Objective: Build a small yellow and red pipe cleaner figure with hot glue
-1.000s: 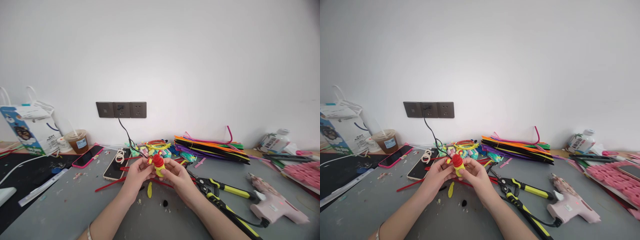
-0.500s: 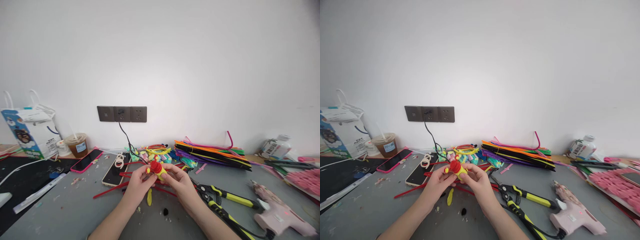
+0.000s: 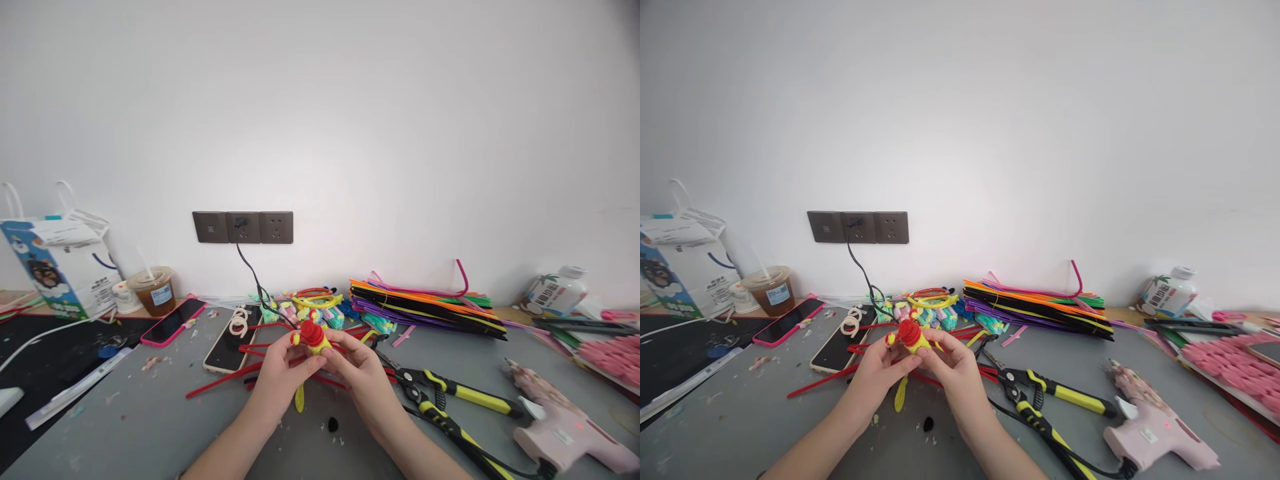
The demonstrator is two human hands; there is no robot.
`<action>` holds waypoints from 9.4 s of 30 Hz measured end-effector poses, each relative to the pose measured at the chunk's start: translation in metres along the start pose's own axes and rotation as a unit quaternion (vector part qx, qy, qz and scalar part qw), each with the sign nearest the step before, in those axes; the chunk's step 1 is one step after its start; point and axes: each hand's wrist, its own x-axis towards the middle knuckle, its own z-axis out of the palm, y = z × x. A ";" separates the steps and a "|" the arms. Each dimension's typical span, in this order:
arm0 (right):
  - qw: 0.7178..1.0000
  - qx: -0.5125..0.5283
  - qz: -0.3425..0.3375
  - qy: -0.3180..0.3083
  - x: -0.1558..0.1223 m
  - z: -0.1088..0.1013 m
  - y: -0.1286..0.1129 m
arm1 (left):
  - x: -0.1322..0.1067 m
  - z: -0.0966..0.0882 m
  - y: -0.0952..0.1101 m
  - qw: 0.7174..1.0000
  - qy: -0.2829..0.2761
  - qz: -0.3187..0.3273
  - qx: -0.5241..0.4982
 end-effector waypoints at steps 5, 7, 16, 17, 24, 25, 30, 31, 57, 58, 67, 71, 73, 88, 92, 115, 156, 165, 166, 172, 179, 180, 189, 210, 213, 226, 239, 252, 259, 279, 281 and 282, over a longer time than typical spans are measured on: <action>0.999 0.024 0.001 0.028 0.001 0.002 -0.004 | 0.002 -0.003 0.002 0.999 0.019 0.003 -0.028; 0.997 0.038 0.002 0.071 0.004 -0.001 -0.006 | 0.004 -0.006 0.001 0.998 0.040 0.004 -0.038; 0.991 0.085 0.005 0.107 0.010 -0.010 -0.010 | 0.007 -0.012 -0.002 0.995 0.088 -0.011 -0.045; 0.991 0.087 0.008 0.101 0.010 -0.009 -0.011 | 0.006 -0.011 0.000 0.995 0.085 -0.013 -0.045; 0.988 0.112 0.044 0.098 0.009 -0.008 -0.015 | 0.003 -0.005 0.009 0.990 0.096 -0.036 -0.099; 0.986 0.126 0.047 0.099 0.010 -0.008 -0.015 | 0.003 -0.005 0.010 0.989 0.096 -0.037 -0.105; 0.981 0.148 0.068 0.105 0.012 -0.009 -0.016 | 0.002 -0.003 0.014 0.989 0.082 -0.042 -0.118; 0.982 0.140 0.070 0.105 0.012 -0.009 -0.017 | 0.001 -0.003 0.014 0.988 0.081 -0.043 -0.120; 0.997 0.006 -0.006 0.083 0.009 -0.010 -0.018 | 0.000 -0.003 0.016 0.994 0.026 -0.058 -0.089; 0.996 0.000 -0.011 0.084 0.008 -0.011 -0.018 | 0.000 -0.002 0.016 0.994 0.027 -0.059 -0.088; 0.992 -0.061 -0.019 0.107 0.004 -0.010 -0.016 | 0.000 -0.002 0.014 0.996 0.021 -0.065 -0.056; 0.993 -0.043 -0.015 0.109 0.004 -0.008 -0.015 | 0.000 -0.003 0.013 0.997 0.007 -0.062 -0.044; 0.993 -0.036 -0.015 0.110 0.004 -0.008 -0.015 | 0.000 -0.003 0.013 0.997 0.002 -0.062 -0.041; 0.993 -0.002 -0.013 0.114 0.005 -0.007 -0.013 | -0.001 -0.003 0.014 0.996 -0.011 -0.069 -0.048; 0.993 0.005 -0.011 0.114 0.006 -0.008 -0.012 | -0.001 -0.001 0.016 0.996 -0.010 -0.075 -0.053; 0.980 0.080 -0.020 0.182 0.011 -0.011 -0.011 | 0.005 -0.005 0.018 0.956 0.051 -0.116 -0.263; 0.947 -0.162 -0.255 0.114 -0.018 0.008 -0.024 | -0.010 -0.007 0.019 0.953 -0.195 -0.124 -0.194; 0.951 -0.167 -0.235 0.115 -0.019 0.009 -0.024 | -0.009 -0.004 0.016 0.967 -0.181 -0.111 -0.141; 0.952 -0.163 -0.232 0.114 -0.019 0.009 -0.024 | -0.009 -0.005 0.016 0.969 -0.179 -0.108 -0.134; 0.966 -0.120 -0.200 0.108 -0.017 0.009 -0.024 | -0.007 -0.004 0.015 0.978 -0.148 -0.093 -0.111; 0.968 -0.116 -0.195 0.105 -0.018 0.011 -0.026 | -0.007 -0.003 0.016 0.978 -0.155 -0.097 -0.099; 0.968 -0.116 -0.195 0.107 -0.018 0.011 -0.026 | -0.007 -0.003 0.015 0.978 -0.154 -0.098 -0.101; 0.956 -0.112 -0.217 0.159 -0.013 0.005 -0.030 | -0.007 -0.002 0.018 0.993 -0.102 -0.020 -0.052; 0.937 -0.173 -0.296 0.071 -0.017 -0.001 -0.031 | -0.005 -0.011 0.023 0.986 -0.135 0.094 -0.017; 0.943 -0.175 -0.275 0.072 -0.017 0.000 -0.031 | -0.005 -0.010 0.024 0.989 -0.126 0.079 -0.011; 0.980 -0.090 -0.092 0.152 -0.006 -0.009 -0.025 | 0.003 -0.013 0.017 0.998 -0.059 0.000 -0.008; 0.993 -0.035 -0.025 0.113 -0.008 -0.003 -0.026 | 0.004 -0.016 0.014 0.995 -0.091 -0.030 0.031; 0.993 -0.037 -0.006 0.111 -0.009 -0.003 -0.028 | 0.004 -0.014 0.014 0.994 -0.090 -0.039 0.039; 0.990 -0.048 -0.040 0.130 -0.007 -0.005 -0.025 | 0.004 -0.014 0.015 0.995 -0.089 -0.027 0.033; 0.938 -0.167 -0.300 0.052 -0.019 0.002 -0.028 | -0.005 -0.015 0.019 0.984 -0.118 0.112 0.071; 0.938 -0.168 -0.301 0.042 -0.019 0.001 -0.027 | -0.005 -0.014 0.021 0.984 -0.123 0.111 0.057; 0.937 -0.168 -0.302 0.039 -0.020 0.001 -0.027 | -0.005 -0.013 0.022 0.985 -0.124 0.111 0.053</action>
